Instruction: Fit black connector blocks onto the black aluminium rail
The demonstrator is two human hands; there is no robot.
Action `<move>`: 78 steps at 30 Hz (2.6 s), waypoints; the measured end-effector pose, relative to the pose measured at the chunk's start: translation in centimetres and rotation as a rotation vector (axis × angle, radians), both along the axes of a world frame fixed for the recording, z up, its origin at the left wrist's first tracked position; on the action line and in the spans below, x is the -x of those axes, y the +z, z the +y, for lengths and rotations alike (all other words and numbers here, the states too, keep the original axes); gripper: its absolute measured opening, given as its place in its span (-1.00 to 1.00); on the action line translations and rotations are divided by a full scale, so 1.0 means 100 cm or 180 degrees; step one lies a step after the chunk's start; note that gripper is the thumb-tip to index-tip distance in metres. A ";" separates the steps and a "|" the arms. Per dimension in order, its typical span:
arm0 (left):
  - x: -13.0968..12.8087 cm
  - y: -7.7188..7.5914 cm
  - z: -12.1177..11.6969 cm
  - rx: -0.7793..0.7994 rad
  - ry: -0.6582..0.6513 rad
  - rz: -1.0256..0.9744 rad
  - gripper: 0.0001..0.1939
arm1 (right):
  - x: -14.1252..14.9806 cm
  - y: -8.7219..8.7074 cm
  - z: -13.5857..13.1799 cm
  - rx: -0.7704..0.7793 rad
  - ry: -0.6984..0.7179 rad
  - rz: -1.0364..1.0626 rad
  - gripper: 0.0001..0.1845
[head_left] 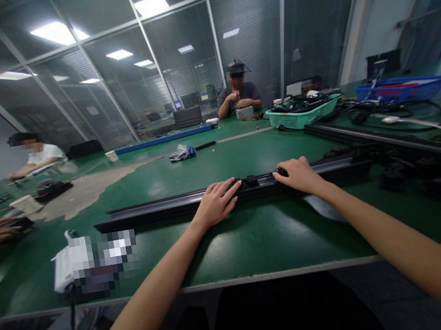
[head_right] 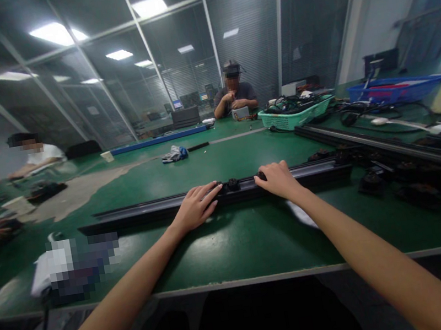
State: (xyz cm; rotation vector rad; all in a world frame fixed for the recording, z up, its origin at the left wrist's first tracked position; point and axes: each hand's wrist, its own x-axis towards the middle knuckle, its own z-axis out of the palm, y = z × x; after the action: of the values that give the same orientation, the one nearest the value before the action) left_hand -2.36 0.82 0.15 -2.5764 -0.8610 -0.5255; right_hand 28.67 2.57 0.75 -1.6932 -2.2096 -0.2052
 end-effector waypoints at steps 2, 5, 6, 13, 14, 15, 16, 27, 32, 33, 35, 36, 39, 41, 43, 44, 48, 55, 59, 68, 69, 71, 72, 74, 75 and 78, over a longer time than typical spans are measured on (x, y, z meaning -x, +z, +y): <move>0.000 0.000 0.000 0.0003 0.0004 0.0000 -0.47 | -0.002 0.000 0.001 -0.0002 -0.0020 0.0006 -0.54; 0.000 0.001 -0.001 0.0015 -0.0009 -0.0006 -0.47 | -0.003 -0.001 0.001 -0.0021 -0.0017 0.0025 -0.54; 0.000 0.001 -0.001 0.0019 -0.0016 -0.0011 -0.47 | -0.003 -0.001 0.001 -0.0026 -0.0011 0.0028 -0.54; -0.001 0.000 0.000 0.0021 -0.0050 -0.0061 -0.47 | -0.004 0.001 0.001 -0.0006 -0.0027 -0.0018 -0.56; -0.001 0.000 0.000 0.0014 -0.0051 -0.0061 -0.47 | -0.004 0.001 0.001 -0.0001 -0.0034 -0.0019 -0.56; -0.001 0.000 0.000 0.0009 -0.0048 -0.0058 -0.47 | -0.005 0.002 0.001 0.0004 -0.0041 -0.0018 -0.56; -0.001 0.000 0.000 0.0003 -0.0042 -0.0054 -0.47 | -0.005 0.002 0.001 0.0006 -0.0052 -0.0013 -0.56; -0.001 -0.001 0.001 -0.0040 -0.0036 -0.0050 -0.47 | -0.013 -0.001 0.012 0.0270 0.0059 -0.0004 -0.61; -0.002 0.000 0.001 -0.0020 -0.0031 -0.0046 -0.47 | -0.019 -0.004 0.019 0.0354 0.0245 -0.0052 -0.65; -0.002 0.000 0.001 -0.0019 -0.0026 -0.0043 -0.47 | -0.020 -0.005 0.018 0.0349 0.0267 0.0039 -0.65; -0.002 0.001 0.000 -0.0015 -0.0022 -0.0043 -0.48 | -0.020 -0.009 0.017 0.0295 0.0271 0.0258 -0.64; -0.002 0.001 0.000 -0.0010 -0.0026 -0.0050 -0.48 | -0.020 -0.011 0.015 0.0246 0.0256 0.0352 -0.63; -0.002 0.002 0.000 0.0014 -0.0031 -0.0051 -0.48 | -0.018 -0.015 0.012 0.0081 0.0184 0.0479 -0.61; -0.002 0.003 -0.001 0.0022 -0.0021 -0.0041 -0.48 | -0.017 -0.016 0.010 0.0011 0.0153 0.0476 -0.60; -0.002 0.003 -0.001 0.0021 -0.0008 -0.0033 -0.48 | -0.016 -0.016 0.009 -0.0018 0.0136 0.0455 -0.59; -0.002 0.003 -0.001 0.0017 -0.0008 -0.0029 -0.48 | -0.015 -0.015 0.008 -0.0020 0.0125 0.0445 -0.58; -0.002 0.002 0.000 0.0001 0.0008 0.0004 -0.48 | -0.013 -0.012 0.006 -0.0012 0.0051 0.0405 -0.58; 0.000 0.000 0.002 -0.0014 0.0017 0.0004 -0.48 | -0.016 -0.011 0.007 0.0080 0.0040 0.0598 -0.56; 0.000 0.000 0.002 -0.0010 -0.0011 -0.0028 -0.47 | -0.020 -0.011 0.009 0.0124 0.0139 0.0663 -0.56; -0.001 0.001 0.002 0.0005 -0.0013 -0.0020 -0.47 | -0.019 -0.009 0.009 0.0063 0.0085 0.0518 -0.58; -0.001 0.001 0.002 0.0007 -0.0016 -0.0027 -0.47 | -0.019 -0.008 0.008 0.0084 0.0076 0.0520 -0.58; 0.000 0.001 0.002 0.0007 -0.0021 -0.0031 -0.47 | -0.019 -0.006 0.008 0.0109 0.0069 0.0516 -0.58; 0.000 0.001 0.001 0.0009 -0.0024 -0.0029 -0.47 | -0.019 -0.006 0.007 0.0119 0.0070 0.0510 -0.58; 0.000 0.001 0.001 0.0004 -0.0030 -0.0033 -0.47 | -0.018 -0.005 0.006 0.0127 0.0060 0.0480 -0.57; 0.000 0.002 0.001 0.0003 -0.0031 -0.0033 -0.47 | -0.017 -0.006 0.006 0.0115 0.0051 0.0448 -0.57; -0.001 0.002 0.001 0.0004 -0.0031 -0.0032 -0.47 | -0.015 -0.007 0.005 0.0016 0.0015 0.0283 -0.57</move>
State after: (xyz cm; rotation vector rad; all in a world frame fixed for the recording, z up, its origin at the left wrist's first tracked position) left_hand -2.30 0.91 0.35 -2.5825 -0.8528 -0.5414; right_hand 30.15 3.11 0.08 -1.6663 -2.1511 -0.1210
